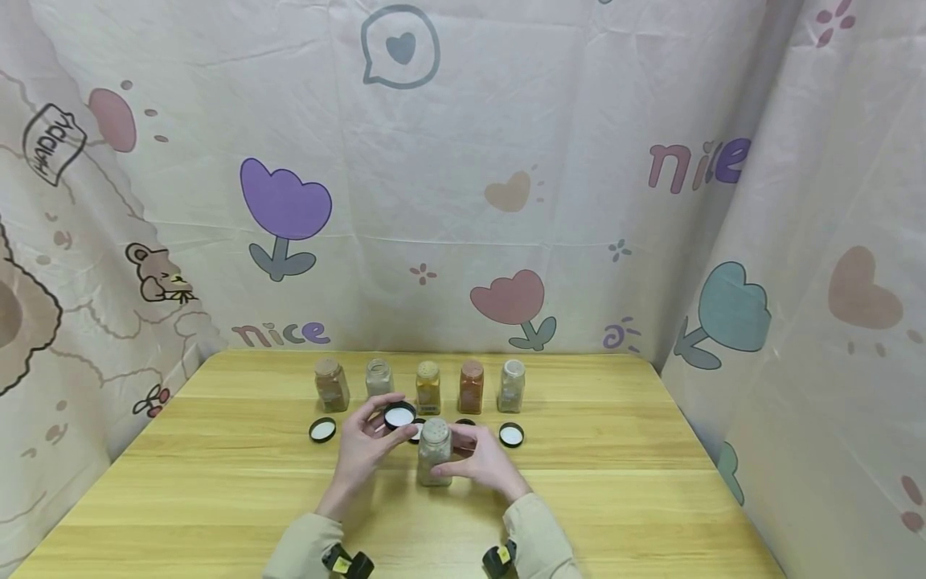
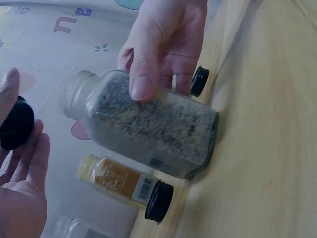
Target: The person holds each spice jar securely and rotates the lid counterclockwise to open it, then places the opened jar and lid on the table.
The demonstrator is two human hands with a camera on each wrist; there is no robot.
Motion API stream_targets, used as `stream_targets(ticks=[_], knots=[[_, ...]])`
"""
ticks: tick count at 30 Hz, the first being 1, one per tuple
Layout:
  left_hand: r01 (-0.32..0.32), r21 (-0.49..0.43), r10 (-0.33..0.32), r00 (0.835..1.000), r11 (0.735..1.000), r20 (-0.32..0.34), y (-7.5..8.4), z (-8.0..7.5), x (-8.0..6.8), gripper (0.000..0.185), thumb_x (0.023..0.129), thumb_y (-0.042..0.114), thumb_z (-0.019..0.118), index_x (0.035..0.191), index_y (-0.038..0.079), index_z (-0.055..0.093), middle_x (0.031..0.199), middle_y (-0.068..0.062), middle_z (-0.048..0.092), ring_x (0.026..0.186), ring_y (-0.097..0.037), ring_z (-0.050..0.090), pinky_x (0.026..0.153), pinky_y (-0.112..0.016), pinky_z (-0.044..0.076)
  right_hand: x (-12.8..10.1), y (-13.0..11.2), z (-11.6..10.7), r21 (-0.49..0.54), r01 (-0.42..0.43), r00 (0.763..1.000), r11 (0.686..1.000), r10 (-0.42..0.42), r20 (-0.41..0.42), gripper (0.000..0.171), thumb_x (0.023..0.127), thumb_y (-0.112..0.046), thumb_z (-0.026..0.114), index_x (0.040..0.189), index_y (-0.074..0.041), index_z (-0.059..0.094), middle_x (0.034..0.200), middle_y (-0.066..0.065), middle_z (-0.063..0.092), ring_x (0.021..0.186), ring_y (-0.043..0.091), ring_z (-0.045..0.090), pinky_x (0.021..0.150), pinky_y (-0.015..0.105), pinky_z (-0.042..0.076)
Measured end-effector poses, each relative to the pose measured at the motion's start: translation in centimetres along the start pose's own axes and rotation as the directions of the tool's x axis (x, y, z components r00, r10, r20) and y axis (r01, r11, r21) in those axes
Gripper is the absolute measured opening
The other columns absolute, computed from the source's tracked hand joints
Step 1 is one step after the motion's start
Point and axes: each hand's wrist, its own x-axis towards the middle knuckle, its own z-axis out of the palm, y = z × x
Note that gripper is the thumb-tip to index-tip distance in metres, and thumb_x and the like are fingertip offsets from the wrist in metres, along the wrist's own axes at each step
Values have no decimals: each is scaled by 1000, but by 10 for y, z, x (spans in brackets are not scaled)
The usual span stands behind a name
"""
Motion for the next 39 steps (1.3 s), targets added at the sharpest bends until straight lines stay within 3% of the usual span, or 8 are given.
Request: stream_targets(ticks=[6,10,15,20,23,30,33,39], knots=[[60,8,-61,996,998,66,3,-6,1,55,74,-4,84,125,-3,63,122,-10,66,100,-6,72,87,-23,62,-1,-2,-2,-10,-26,1000,1000,26,3,63,78,-14,87,136,-9,63,128,14,71,109,5,69,100,21,54],[67,21,-69,991,998,112,2,-8,2,56,75,-4,84,127,-5,63,126,-23,63,103,-7,71,90,-24,61,-1,-1,-4,-36,-27,1000,999,28,7,64,78,-15,86,136,-9,62,128,13,70,111,7,68,101,22,54],[55,44,-61,987,998,147,0,-11,3,56,77,-3,82,129,-7,61,127,-31,62,106,-8,69,95,-21,58,-2,1,-8,-56,-33,999,998,34,16,65,78,-16,86,138,-10,61,130,12,70,114,10,68,103,23,53],[57,61,-69,973,997,221,-1,-14,4,55,80,-1,81,131,-10,59,133,-31,61,115,-22,67,101,-26,56,-2,2,-12,-71,-32,999,997,34,34,67,77,-16,87,138,-9,60,131,13,69,115,13,68,104,23,53],[81,74,-98,961,994,258,0,-15,4,56,81,3,81,131,-8,60,137,-30,58,118,-23,66,101,-27,56,-3,2,-15,-80,-26,999,996,29,45,66,78,-18,86,138,-8,60,130,14,70,115,12,68,103,23,53],[143,136,-174,952,980,252,-1,-15,4,56,79,8,84,129,-5,62,136,-28,60,115,-22,68,97,-27,58,-5,3,-22,-61,-28,997,998,32,69,61,78,-16,86,134,-5,62,126,16,71,111,9,69,100,22,54],[183,168,-223,940,969,260,-2,-15,4,57,79,10,85,129,-3,63,134,-26,62,116,-30,67,99,-31,58,-7,3,-25,-56,-37,997,998,41,69,60,77,-14,86,132,-5,64,125,16,71,109,6,69,98,21,55],[186,219,-252,909,958,332,-5,-16,3,54,81,12,84,129,-1,63,131,-25,64,117,-36,66,99,-30,58,-10,0,-31,-47,-66,996,997,69,59,62,76,-16,87,133,-6,63,124,15,72,107,5,69,97,21,55]])
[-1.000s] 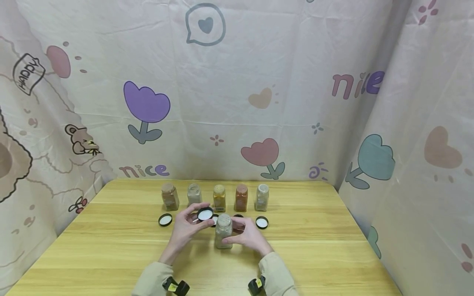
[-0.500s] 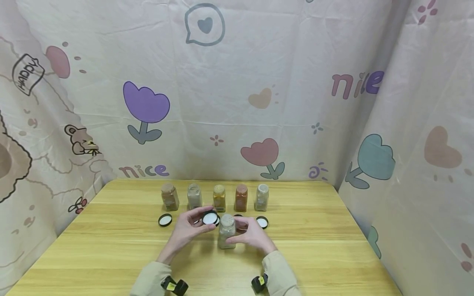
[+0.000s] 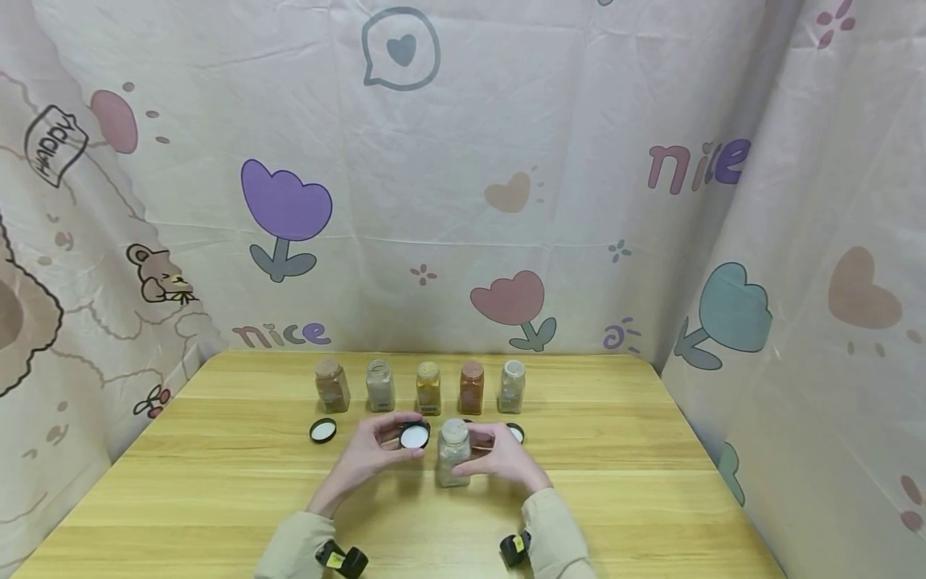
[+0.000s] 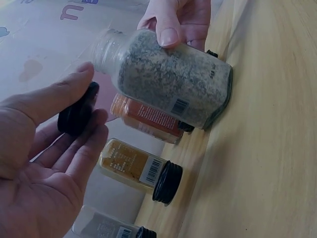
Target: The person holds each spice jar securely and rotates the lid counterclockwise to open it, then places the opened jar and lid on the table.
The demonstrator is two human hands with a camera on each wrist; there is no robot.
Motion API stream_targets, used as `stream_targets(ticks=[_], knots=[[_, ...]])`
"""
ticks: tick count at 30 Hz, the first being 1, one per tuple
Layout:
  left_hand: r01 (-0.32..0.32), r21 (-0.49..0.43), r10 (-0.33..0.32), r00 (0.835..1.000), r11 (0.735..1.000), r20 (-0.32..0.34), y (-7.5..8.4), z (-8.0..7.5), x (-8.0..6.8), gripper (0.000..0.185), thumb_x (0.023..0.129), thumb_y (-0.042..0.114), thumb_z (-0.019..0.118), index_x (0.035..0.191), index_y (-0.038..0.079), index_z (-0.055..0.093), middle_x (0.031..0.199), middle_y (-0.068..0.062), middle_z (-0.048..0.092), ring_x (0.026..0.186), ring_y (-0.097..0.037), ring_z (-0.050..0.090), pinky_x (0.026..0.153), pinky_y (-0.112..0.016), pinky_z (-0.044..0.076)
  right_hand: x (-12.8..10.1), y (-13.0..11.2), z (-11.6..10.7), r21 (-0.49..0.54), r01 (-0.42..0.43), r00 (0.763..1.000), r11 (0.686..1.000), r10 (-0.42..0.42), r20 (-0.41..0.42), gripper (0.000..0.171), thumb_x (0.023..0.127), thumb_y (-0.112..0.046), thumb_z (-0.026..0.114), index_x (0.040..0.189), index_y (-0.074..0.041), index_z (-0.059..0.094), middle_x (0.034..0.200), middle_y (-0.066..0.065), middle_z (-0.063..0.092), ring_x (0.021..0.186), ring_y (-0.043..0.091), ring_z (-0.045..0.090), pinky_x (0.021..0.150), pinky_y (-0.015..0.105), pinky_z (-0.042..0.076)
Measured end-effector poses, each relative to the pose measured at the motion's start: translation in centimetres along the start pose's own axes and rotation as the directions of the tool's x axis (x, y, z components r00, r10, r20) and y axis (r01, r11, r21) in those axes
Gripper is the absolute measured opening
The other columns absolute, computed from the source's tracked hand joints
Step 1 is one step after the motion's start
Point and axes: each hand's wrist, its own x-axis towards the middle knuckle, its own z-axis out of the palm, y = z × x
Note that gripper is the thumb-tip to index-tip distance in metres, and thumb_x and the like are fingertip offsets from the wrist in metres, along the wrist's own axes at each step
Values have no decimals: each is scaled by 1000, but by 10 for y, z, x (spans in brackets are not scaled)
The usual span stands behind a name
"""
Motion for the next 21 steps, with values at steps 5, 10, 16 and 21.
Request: stream_targets(ticks=[5,10,16,21], knots=[[9,17,-10,998,1000,69,-3,1,1,57,82,11,83,131,-6,60,132,-26,64,119,-39,65,100,-31,58,-2,1,-6,11,1,1000,1000,-1,22,62,77,-14,86,133,-2,62,125,19,71,105,5,69,96,20,56],[4,33,-7,994,999,109,-5,3,1,56,84,10,81,131,-9,58,132,-29,63,121,-42,63,103,-36,56,-4,3,-12,53,11,998,999,-13,54,61,78,-10,85,133,1,61,126,23,69,104,5,69,96,19,56],[2,42,-7,993,999,122,-7,7,1,52,83,7,81,128,-7,61,132,-29,63,119,-41,64,103,-38,56,-6,6,-20,40,6,997,999,-9,79,59,78,-10,85,133,-1,62,126,22,69,104,6,70,96,19,55],[-24,78,13,989,997,145,-11,14,1,50,82,5,81,126,-8,61,129,-29,64,116,-39,66,102,-35,57,-10,5,-27,36,-15,996,999,12,88,61,78,-8,84,133,0,59,126,23,68,104,8,69,95,20,56]])
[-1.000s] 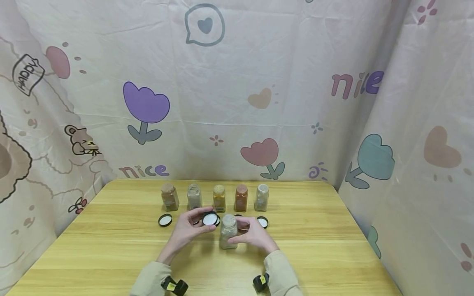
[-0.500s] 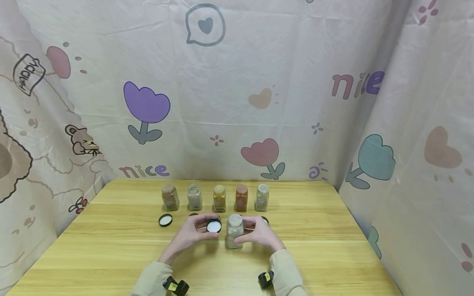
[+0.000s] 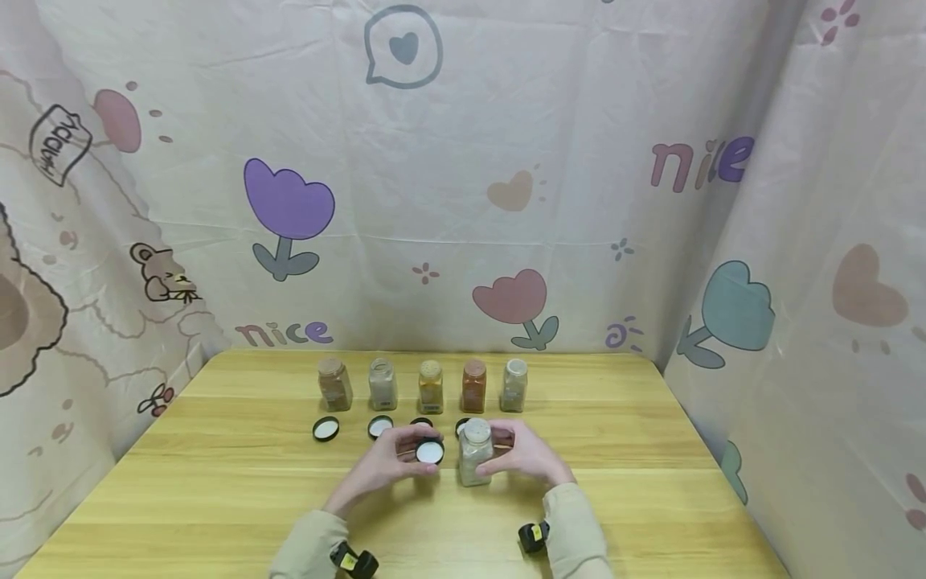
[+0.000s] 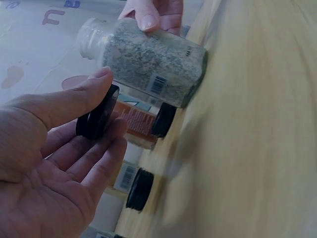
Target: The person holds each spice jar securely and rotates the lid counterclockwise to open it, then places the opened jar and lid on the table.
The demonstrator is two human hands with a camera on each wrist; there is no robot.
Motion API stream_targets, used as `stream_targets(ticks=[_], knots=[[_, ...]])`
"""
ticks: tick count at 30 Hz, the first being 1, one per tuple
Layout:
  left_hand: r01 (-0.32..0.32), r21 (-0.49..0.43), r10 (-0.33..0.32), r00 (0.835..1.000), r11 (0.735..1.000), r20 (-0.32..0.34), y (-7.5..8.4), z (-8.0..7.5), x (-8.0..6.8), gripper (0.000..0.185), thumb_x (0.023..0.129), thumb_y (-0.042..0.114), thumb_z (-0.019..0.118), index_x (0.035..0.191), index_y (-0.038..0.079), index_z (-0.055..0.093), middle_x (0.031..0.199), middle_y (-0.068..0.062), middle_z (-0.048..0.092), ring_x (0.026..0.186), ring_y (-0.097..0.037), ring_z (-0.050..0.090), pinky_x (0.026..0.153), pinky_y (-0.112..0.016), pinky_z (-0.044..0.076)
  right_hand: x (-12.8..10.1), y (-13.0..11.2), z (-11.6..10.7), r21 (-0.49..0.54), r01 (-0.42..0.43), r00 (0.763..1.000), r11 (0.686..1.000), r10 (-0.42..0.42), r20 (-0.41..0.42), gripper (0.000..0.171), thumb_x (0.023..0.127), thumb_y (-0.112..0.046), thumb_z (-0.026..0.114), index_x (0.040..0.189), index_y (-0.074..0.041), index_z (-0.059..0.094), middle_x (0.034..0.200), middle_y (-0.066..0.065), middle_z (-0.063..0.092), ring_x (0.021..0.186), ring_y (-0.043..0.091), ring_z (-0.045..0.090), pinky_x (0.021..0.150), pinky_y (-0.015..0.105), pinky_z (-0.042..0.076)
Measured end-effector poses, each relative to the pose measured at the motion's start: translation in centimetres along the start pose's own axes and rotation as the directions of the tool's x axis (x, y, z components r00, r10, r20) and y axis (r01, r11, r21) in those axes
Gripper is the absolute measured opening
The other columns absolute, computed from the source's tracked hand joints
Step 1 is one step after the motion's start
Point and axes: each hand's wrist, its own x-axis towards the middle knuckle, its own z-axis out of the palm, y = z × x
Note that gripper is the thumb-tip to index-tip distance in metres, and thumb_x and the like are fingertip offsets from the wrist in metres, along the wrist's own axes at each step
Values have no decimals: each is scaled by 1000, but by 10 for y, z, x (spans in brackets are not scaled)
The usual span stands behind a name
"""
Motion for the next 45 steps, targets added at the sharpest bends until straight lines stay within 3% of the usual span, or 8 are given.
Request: stream_targets(ticks=[10,16,24,33,39,45], knots=[[14,21,-15,999,1000,51,-3,16,7,47,79,1,82,122,-5,64,123,-25,67,114,-39,67,102,-39,57,-5,-3,-12,-24,13,1000,1000,-12,27,64,77,-7,84,135,0,57,128,23,67,107,6,69,97,22,56],[23,30,-26,996,999,87,-4,24,12,48,79,1,82,122,-8,63,122,-25,67,112,-37,67,100,-34,58,-9,-3,-23,-42,8,999,999,-7,34,65,76,-8,85,134,1,57,125,20,69,106,6,69,94,24,58],[-6,153,-9,995,988,101,-7,33,17,51,78,8,85,123,-4,65,123,-18,66,110,-29,64,99,-34,57,-18,-1,-39,-74,8,998,997,-3,62,62,77,-8,84,132,3,57,122,11,72,107,4,68,96,22,56],[-75,263,35,988,962,152,-6,51,27,50,75,13,88,119,-1,69,115,-13,69,103,-14,61,94,-21,52,-33,-4,-60,-119,-27,997,993,35,66,70,76,-6,84,135,10,51,127,30,63,106,-2,65,96,18,55],[-78,280,31,985,957,168,-2,65,36,50,75,14,88,120,1,69,112,-8,69,102,-12,60,95,-20,49,-42,-4,-74,-136,-55,996,989,64,65,70,75,-6,84,134,11,50,127,29,64,106,-2,64,95,16,53],[-75,290,26,985,954,170,-2,76,46,49,76,14,88,121,2,69,120,-9,71,106,-14,63,96,-20,51,-47,-3,-88,-144,-87,995,986,93,40,71,74,-5,85,134,11,51,126,28,64,106,0,64,95,16,53]])
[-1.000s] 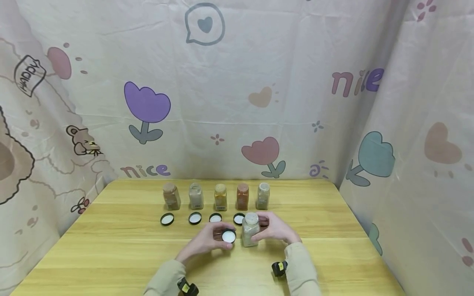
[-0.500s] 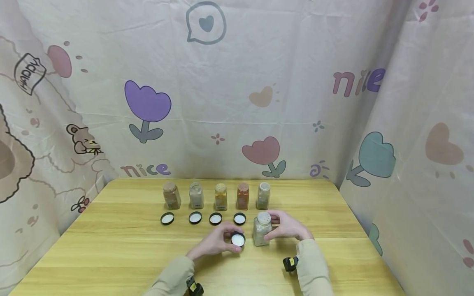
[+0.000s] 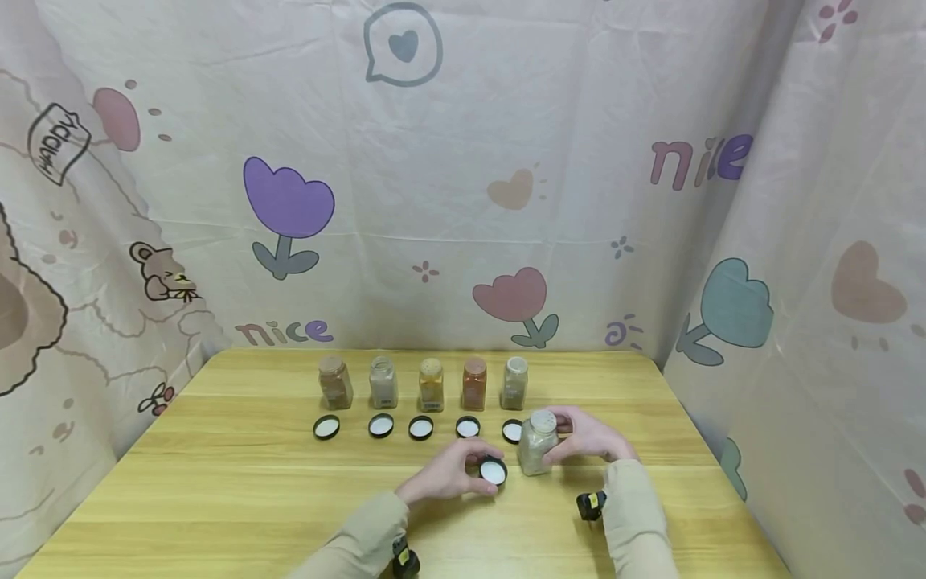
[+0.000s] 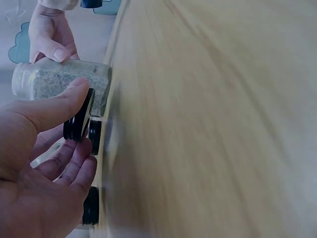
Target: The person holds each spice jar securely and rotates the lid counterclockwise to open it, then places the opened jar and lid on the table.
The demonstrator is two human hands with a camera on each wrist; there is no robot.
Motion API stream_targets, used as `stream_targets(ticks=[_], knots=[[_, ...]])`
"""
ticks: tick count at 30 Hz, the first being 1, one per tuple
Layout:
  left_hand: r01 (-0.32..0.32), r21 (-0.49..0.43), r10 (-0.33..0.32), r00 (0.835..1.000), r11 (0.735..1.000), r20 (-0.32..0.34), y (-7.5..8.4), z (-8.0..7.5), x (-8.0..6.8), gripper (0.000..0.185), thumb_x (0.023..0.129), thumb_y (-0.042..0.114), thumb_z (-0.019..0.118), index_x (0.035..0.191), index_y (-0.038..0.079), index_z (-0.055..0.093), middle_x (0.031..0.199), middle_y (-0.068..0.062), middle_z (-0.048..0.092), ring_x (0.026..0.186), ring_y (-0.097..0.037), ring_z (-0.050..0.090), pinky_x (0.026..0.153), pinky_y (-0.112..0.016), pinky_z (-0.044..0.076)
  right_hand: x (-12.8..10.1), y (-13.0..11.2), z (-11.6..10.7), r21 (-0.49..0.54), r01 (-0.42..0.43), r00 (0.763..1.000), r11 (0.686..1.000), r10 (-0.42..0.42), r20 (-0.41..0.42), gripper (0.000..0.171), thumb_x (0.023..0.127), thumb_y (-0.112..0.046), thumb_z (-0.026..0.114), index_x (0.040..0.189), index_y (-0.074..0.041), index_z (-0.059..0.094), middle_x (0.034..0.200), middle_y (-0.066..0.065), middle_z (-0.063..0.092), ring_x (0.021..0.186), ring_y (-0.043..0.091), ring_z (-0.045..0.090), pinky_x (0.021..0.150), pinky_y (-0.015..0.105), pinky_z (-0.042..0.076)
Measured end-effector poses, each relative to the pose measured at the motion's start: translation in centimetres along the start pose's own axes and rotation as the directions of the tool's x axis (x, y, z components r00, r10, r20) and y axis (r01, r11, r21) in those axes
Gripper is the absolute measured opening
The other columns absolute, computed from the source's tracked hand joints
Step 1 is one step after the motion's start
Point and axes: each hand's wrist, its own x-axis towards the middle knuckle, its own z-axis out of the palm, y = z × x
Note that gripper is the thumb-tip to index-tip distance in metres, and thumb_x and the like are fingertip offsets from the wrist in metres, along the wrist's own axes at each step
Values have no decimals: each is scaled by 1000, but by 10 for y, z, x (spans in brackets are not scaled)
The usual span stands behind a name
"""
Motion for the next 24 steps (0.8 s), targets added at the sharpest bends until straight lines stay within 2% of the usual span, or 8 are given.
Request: stream_targets(ticks=[6,13,17,20,24], knots=[[38,9,-38,999,999,-15,1,8,11,50,77,14,88,122,5,70,123,-7,72,110,-14,66,98,-20,51,0,8,-16,9,-18,1000,1000,19,-13,70,74,-4,84,133,12,50,124,22,67,105,2,65,94,17,53],[39,-4,-39,999,999,-15,7,20,24,48,77,11,87,121,3,70,122,-9,73,110,-15,67,99,-22,53,1,18,-34,33,-29,999,999,31,-40,71,75,-2,82,135,14,48,121,9,71,106,2,66,95,16,52],[33,31,-32,999,999,-17,10,28,33,47,77,12,87,121,5,70,122,-7,73,109,-12,67,97,-19,52,4,22,-42,52,-46,997,998,49,-65,71,76,-2,81,137,13,47,119,0,72,106,4,65,96,18,52],[27,64,-26,999,998,-21,11,32,37,47,77,13,88,120,6,70,119,-6,74,106,-10,67,94,-17,52,6,25,-47,39,-68,993,997,71,-94,72,76,-2,81,138,13,47,123,10,71,108,6,64,100,26,52],[32,80,-30,999,996,-30,12,36,41,47,77,14,88,120,7,71,118,-5,74,104,-10,67,92,-17,52,9,26,-51,31,-103,981,994,107,-161,74,77,-2,79,141,12,45,133,27,62,116,14,61,113,49,46]])
